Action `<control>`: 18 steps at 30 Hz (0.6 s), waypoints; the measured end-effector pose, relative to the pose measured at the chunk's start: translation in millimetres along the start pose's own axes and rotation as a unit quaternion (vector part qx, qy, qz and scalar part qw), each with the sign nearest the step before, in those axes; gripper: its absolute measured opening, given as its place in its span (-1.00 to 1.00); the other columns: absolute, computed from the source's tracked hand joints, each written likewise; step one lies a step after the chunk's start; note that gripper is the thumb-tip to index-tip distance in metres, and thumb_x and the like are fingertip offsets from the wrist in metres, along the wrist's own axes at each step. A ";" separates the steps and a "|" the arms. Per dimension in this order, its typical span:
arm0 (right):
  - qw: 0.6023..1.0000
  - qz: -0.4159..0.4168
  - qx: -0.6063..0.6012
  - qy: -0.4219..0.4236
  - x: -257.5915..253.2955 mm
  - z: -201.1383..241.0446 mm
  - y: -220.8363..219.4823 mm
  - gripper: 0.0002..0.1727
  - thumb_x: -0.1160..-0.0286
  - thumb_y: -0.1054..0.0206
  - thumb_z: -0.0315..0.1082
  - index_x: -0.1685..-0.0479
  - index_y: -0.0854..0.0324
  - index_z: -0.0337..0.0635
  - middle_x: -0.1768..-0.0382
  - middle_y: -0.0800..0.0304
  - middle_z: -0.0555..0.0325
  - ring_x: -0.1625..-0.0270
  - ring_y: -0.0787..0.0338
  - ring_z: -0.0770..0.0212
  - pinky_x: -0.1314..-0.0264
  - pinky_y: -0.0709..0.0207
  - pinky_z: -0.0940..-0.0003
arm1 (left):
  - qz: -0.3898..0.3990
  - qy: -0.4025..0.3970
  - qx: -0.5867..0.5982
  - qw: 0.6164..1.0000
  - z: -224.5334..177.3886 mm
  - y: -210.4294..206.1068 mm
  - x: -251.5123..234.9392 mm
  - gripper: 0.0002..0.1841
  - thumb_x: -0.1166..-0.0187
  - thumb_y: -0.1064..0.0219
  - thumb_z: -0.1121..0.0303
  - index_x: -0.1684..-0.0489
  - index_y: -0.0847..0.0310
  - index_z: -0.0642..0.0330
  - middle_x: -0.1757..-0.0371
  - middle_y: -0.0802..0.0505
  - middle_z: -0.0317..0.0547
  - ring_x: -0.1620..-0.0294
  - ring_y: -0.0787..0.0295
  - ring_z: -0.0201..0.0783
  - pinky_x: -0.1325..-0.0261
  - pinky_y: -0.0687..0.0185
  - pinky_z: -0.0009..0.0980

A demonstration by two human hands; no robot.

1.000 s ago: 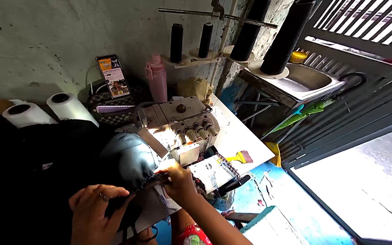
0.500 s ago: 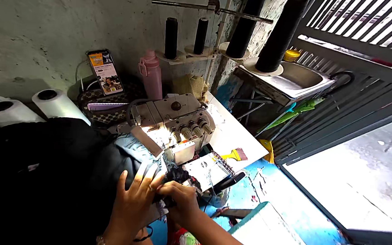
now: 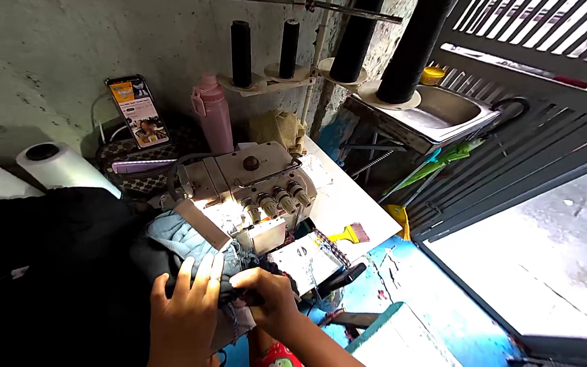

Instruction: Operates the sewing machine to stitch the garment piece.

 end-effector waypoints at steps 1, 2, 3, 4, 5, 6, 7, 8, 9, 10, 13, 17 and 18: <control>1.000 -0.005 -0.014 -0.007 -1.4 -4.3 -2.1 -0.71 -0.25 -0.34 -0.57 0.03 -0.71 -0.15 0.10 -0.92 0.13 0.19 -0.89 0.32 0.27 -0.76 0.38 | 0.009 0.004 -0.004 1.000 1.4 -1.2 -2.3 -0.54 -0.28 -0.18 0.66 -0.04 -0.86 0.07 -0.16 -0.91 -0.21 -0.25 -0.78 0.04 -0.23 -0.38 0.17; 1.000 -0.011 -0.022 -0.014 -3.0 -7.6 -3.6 -0.73 -0.28 -0.34 -0.56 0.04 -0.72 -0.16 0.10 -0.92 0.12 0.16 -0.90 0.32 0.24 -0.77 0.38 | 0.017 0.007 -0.009 1.000 2.6 -2.3 -4.8 -0.53 -0.25 -0.19 0.67 -0.06 -0.87 0.09 -0.17 -0.92 -0.19 -0.26 -0.80 0.05 -0.23 -0.40 0.19; 0.999 -0.015 -0.026 -0.021 -4.8 -10.1 -4.6 -0.75 -0.30 -0.35 -0.55 0.05 -0.73 -0.18 0.09 -0.93 0.11 0.13 -0.91 0.32 0.21 -0.78 0.38 | 0.027 0.010 -0.014 0.999 3.7 -3.5 -7.5 -0.51 -0.25 -0.20 0.68 -0.11 -0.86 0.10 -0.18 -0.92 -0.18 -0.26 -0.80 0.06 -0.24 -0.40 0.20; 0.999 -0.019 -0.028 -0.026 -6.5 -11.9 -5.3 -0.76 -0.29 -0.35 -0.54 0.07 -0.74 -0.19 0.09 -0.93 0.11 0.11 -0.91 0.32 0.19 -0.78 0.38 | 0.037 0.014 -0.020 0.999 4.6 -5.0 -9.9 -0.49 -0.25 -0.21 0.70 -0.15 -0.85 0.10 -0.18 -0.92 -0.16 -0.26 -0.81 0.07 -0.24 -0.41 0.21; 0.999 -0.023 -0.028 -0.030 -8.1 -13.6 -5.7 -0.77 -0.29 -0.35 -0.54 0.09 -0.75 -0.20 0.08 -0.94 0.10 0.09 -0.92 0.32 0.16 -0.78 0.38 | 0.042 0.017 -0.025 0.999 5.2 -6.7 -12.3 -0.49 -0.25 -0.21 0.70 -0.16 -0.85 0.11 -0.16 -0.92 -0.14 -0.25 -0.81 0.09 -0.24 -0.42 0.22; 0.999 -0.027 -0.028 -0.032 -9.5 -15.2 -6.1 -0.78 -0.28 -0.36 -0.55 0.10 -0.76 -0.20 0.08 -0.95 0.10 0.08 -0.92 0.32 0.15 -0.79 0.37 | 0.047 0.021 -0.028 0.998 5.8 -8.2 -14.2 -0.49 -0.26 -0.21 0.71 -0.16 -0.85 0.11 -0.15 -0.93 -0.12 -0.24 -0.81 0.10 -0.25 -0.41 0.22; 0.999 -0.031 -0.026 -0.035 -10.6 -16.9 -6.6 -0.78 -0.26 -0.35 -0.55 0.12 -0.76 -0.21 0.09 -0.95 0.09 0.08 -0.92 0.31 0.14 -0.79 0.36 | 0.053 0.026 -0.030 0.998 6.5 -9.7 -15.6 -0.49 -0.27 -0.20 0.71 -0.15 -0.85 0.11 -0.14 -0.93 -0.11 -0.24 -0.81 0.10 -0.26 -0.41 0.21; 0.998 -0.034 -0.022 -0.037 -11.9 -18.1 -7.1 -0.79 -0.25 -0.36 -0.54 0.13 -0.77 -0.22 0.10 -0.95 0.09 0.07 -0.93 0.31 0.13 -0.79 0.35 | 0.058 0.030 -0.030 0.997 7.2 -10.7 -17.1 -0.50 -0.29 -0.19 0.72 -0.15 -0.85 0.12 -0.12 -0.93 -0.09 -0.23 -0.81 0.12 -0.26 -0.41 0.22; 0.998 -0.036 -0.019 -0.040 -13.3 -19.0 -7.6 -0.79 -0.25 -0.37 -0.54 0.14 -0.77 -0.22 0.11 -0.95 0.10 0.07 -0.93 0.32 0.12 -0.79 0.36 | 0.062 0.032 -0.029 0.997 8.1 -11.6 -18.7 -0.50 -0.30 -0.19 0.72 -0.15 -0.85 0.12 -0.09 -0.93 -0.05 -0.21 -0.81 0.14 -0.27 -0.41 0.23; 0.998 -0.038 -0.018 -0.042 -14.7 -19.6 -8.0 -0.79 -0.23 -0.37 -0.55 0.15 -0.78 -0.22 0.12 -0.95 0.10 0.07 -0.93 0.32 0.11 -0.79 0.36 | 0.062 0.033 -0.030 0.997 9.1 -12.1 -20.4 -0.51 -0.29 -0.20 0.72 -0.13 -0.85 0.13 -0.06 -0.93 -0.01 -0.19 -0.82 0.16 -0.27 -0.42 0.24; 0.998 -0.040 -0.006 -0.038 -18.8 -20.2 -9.0 -0.79 -0.21 -0.37 -0.57 0.19 -0.79 -0.23 0.12 -0.96 0.10 0.08 -0.93 0.32 0.13 -0.79 0.36 | 0.066 0.037 -0.037 0.996 11.8 -13.6 -25.0 -0.52 -0.29 -0.20 0.73 -0.11 -0.86 0.12 0.01 -0.93 0.04 -0.16 -0.82 0.19 -0.25 -0.42 0.24; 0.998 -0.043 0.044 -0.026 -23.0 -18.5 -10.6 -0.83 -0.20 -0.39 -0.48 0.24 -0.81 -0.22 0.18 -0.96 0.10 0.14 -0.93 0.31 0.23 -0.77 0.36 | 0.075 0.045 -0.030 0.996 14.3 -15.6 -29.2 -0.55 -0.28 -0.21 0.75 -0.07 -0.85 0.19 0.00 -0.92 0.10 -0.17 -0.81 0.24 -0.24 -0.42 0.28; 0.997 -0.051 0.061 -0.021 -24.2 -17.6 -11.0 -0.85 -0.19 -0.40 -0.45 0.28 -0.82 -0.22 0.21 -0.95 0.10 0.20 -0.92 0.30 0.29 -0.75 0.37 | 0.073 0.045 -0.027 0.996 15.1 -15.9 -30.8 -0.56 -0.28 -0.21 0.73 -0.06 -0.85 0.20 0.01 -0.92 0.12 -0.17 -0.81 0.26 -0.23 -0.42 0.28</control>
Point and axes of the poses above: each hand's wrist, its own x-axis away from the middle knuckle, its own y-axis out of the back of the hand, z = x × y, the point moved 7 cm from there along -x, towards the middle knuckle
